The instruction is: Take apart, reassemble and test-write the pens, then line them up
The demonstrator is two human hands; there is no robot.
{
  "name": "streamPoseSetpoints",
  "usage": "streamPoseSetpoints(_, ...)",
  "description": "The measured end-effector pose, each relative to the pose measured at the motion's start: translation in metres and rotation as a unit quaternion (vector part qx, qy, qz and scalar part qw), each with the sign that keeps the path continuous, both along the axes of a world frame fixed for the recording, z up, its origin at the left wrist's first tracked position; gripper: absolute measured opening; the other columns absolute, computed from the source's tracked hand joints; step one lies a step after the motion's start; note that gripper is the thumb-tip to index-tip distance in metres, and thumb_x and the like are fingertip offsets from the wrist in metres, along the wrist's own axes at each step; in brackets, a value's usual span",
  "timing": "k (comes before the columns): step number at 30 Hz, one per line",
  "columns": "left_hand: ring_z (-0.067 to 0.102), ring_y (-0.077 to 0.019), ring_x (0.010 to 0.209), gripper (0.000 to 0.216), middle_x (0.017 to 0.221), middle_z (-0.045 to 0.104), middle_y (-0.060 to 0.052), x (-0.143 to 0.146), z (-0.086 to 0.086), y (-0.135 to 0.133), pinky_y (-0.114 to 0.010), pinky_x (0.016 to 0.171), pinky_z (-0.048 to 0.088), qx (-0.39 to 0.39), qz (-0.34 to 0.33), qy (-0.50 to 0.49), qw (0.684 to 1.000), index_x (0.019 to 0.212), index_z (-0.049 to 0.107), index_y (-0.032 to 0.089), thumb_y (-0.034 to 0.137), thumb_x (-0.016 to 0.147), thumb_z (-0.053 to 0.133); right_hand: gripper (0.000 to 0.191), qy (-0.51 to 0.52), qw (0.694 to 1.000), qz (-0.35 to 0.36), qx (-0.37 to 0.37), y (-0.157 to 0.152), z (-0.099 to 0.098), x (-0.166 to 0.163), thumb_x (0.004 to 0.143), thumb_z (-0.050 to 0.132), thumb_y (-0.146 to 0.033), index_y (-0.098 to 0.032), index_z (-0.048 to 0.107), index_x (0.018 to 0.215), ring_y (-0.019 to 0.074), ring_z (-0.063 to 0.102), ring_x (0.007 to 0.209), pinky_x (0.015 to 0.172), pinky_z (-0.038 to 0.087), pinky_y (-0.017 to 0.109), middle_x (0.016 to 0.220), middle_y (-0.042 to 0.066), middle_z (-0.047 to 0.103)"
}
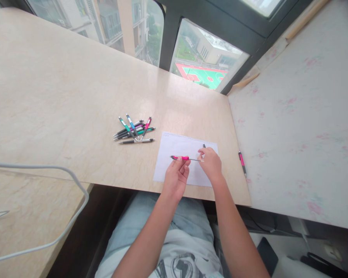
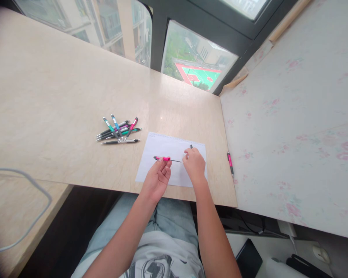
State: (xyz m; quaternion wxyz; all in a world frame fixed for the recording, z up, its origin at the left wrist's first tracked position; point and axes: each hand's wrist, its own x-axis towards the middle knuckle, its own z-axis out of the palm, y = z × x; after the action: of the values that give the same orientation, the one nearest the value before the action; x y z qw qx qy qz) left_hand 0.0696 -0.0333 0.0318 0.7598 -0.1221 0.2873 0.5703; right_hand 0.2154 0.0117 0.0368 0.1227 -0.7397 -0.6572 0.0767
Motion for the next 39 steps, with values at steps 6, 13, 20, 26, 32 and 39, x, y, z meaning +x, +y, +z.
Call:
streamPoseSetpoints(6,0.071,-0.0106,0.081,0.005,0.090,0.073,-0.006,0.000,-0.003,0.000,-0.012,0.060,0.055,-0.008,0.004,0.007,1.000,0.085,0.068,0.012,0.015,0.084,0.072,0.020,0.346,0.933,-0.053,0.083,-0.036,0.018,0.008,0.081,0.068,-0.037,-0.019,0.071,0.089,0.0192,0.064,0.078,0.066,0.051,0.031,0.087,0.006,0.071)
streamPoseSetpoints(13,0.071,-0.0104,0.081,0.003,0.089,0.073,-0.005,0.002,-0.002,0.000,-0.012,0.060,0.055,-0.015,0.004,0.011,1.000,0.085,0.068,0.012,0.014,0.085,0.070,0.021,0.457,0.875,-0.092,0.130,-0.070,0.039,-0.002,0.076,0.076,-0.037,-0.020,0.071,0.087,0.0155,0.062,0.070,0.061,0.051,0.028,0.077,0.002,0.068)
streamPoseSetpoints(20,0.071,-0.0105,0.079,0.004,0.088,0.073,-0.005,0.001,0.000,-0.001,-0.012,0.059,0.055,-0.010,0.011,0.013,1.000,0.085,0.068,0.012,0.014,0.084,0.071,0.022,0.420,0.893,-0.077,0.144,-0.072,0.038,-0.009,0.078,0.075,-0.039,-0.020,0.073,0.089,0.0177,0.065,0.074,0.066,0.054,0.032,0.083,0.005,0.072)
streamPoseSetpoints(26,0.071,-0.0106,0.080,0.006,0.088,0.073,-0.005,0.002,0.001,-0.003,-0.012,0.059,0.055,-0.006,0.001,0.013,1.000,0.085,0.067,0.013,0.014,0.083,0.073,0.019,0.391,0.907,-0.061,0.143,-0.072,0.038,-0.011,0.081,0.072,-0.038,-0.021,0.073,0.090,0.0181,0.065,0.077,0.067,0.053,0.031,0.087,0.005,0.073)
streamPoseSetpoints(32,0.071,-0.0106,0.080,0.010,0.092,0.074,-0.006,0.003,0.002,-0.005,-0.013,0.061,0.055,0.017,-0.016,0.021,1.000,0.087,0.068,0.013,0.017,0.081,0.076,0.019,0.365,0.920,-0.052,0.130,-0.071,0.038,-0.012,0.082,0.070,-0.038,-0.021,0.074,0.090,0.0176,0.064,0.074,0.063,0.052,0.030,0.087,0.005,0.073)
streamPoseSetpoints(39,0.071,-0.0107,0.081,0.009,0.090,0.073,-0.006,0.002,0.001,-0.003,-0.013,0.061,0.055,0.013,-0.008,0.023,1.000,0.087,0.068,0.013,0.016,0.081,0.075,0.019,0.367,0.918,-0.062,0.139,-0.073,0.043,-0.009,0.081,0.072,-0.038,-0.021,0.073,0.090,0.0177,0.064,0.076,0.066,0.053,0.031,0.087,0.005,0.073)
